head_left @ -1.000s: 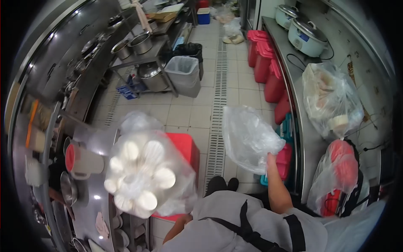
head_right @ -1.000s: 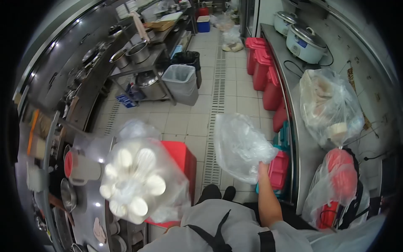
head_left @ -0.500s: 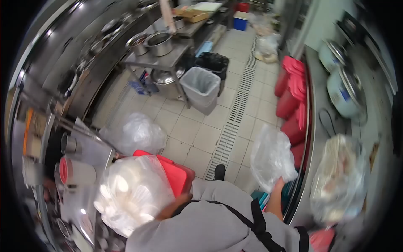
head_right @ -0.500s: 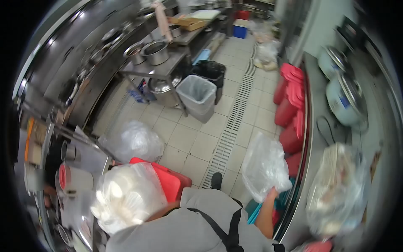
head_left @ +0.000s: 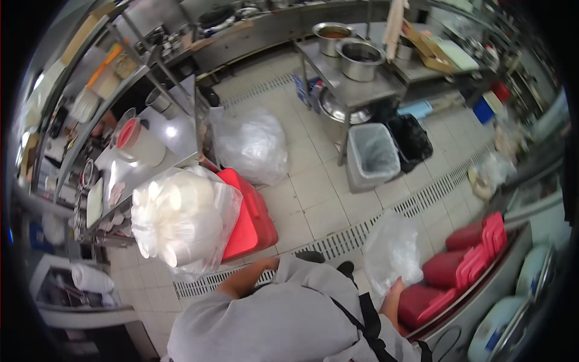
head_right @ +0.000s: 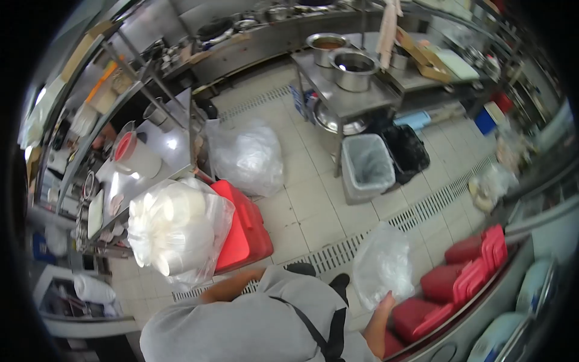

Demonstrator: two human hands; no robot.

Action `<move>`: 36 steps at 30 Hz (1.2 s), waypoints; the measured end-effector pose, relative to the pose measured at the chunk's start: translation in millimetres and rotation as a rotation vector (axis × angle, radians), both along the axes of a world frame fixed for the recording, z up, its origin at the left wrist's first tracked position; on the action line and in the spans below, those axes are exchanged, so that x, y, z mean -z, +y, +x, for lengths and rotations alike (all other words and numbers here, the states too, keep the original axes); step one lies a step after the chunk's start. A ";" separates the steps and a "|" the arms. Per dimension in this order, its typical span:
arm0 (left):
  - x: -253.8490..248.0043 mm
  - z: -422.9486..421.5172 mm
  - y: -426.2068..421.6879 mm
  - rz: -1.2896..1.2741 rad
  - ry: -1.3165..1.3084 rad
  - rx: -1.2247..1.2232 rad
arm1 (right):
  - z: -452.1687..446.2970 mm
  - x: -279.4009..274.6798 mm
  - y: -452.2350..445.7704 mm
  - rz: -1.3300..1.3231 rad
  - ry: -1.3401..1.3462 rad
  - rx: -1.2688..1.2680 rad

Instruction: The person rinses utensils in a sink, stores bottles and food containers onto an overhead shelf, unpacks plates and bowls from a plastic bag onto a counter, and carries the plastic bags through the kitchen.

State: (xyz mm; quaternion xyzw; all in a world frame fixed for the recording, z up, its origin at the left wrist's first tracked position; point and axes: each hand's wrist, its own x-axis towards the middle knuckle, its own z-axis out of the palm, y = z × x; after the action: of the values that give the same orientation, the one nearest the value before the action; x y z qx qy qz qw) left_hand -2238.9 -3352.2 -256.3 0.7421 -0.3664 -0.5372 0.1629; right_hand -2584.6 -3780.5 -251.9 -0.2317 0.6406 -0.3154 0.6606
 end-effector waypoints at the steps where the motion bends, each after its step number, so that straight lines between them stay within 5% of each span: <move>1: 8.3 -28.9 14.1 0.049 0.040 -0.092 | 25.0 -3.6 -28.4 -0.033 0.152 -0.166; 6: -3.2 -109.3 29.2 0.270 0.151 -0.545 | 192.4 -33.1 -119.1 -0.302 0.113 -0.735; 11: 13.9 -76.5 -2.9 0.231 0.149 -0.775 | 393.5 -10.2 -129.3 -0.373 0.060 -0.939; 18: -20.2 157.1 -32.2 0.057 -0.132 -0.817 | 590.5 62.5 -105.8 -0.484 -0.100 -0.962; 22: -38.5 318.7 -34.6 0.034 -0.432 -0.804 | 657.0 -67.9 -56.5 -0.288 -0.156 -1.007; 25: -83.3 414.6 -48.7 -0.178 -0.531 -0.928 | 716.3 -71.6 -54.5 -0.304 -0.159 -0.970; 30: -103.4 551.0 -42.6 -0.072 -0.639 -1.048 | 824.1 -21.6 -61.3 -0.227 0.014 -1.092; 36: -58.7 743.7 -18.2 0.280 -0.688 -1.159 | 1002.9 73.6 -56.1 -0.142 0.156 -1.281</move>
State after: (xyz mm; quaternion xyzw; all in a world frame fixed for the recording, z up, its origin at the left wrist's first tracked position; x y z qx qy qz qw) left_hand -1495.2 -3370.5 -197.6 0.9606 0.1318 -0.1396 0.2009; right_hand -1581.6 -3836.7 -325.6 -0.6331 0.3992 0.1172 0.6527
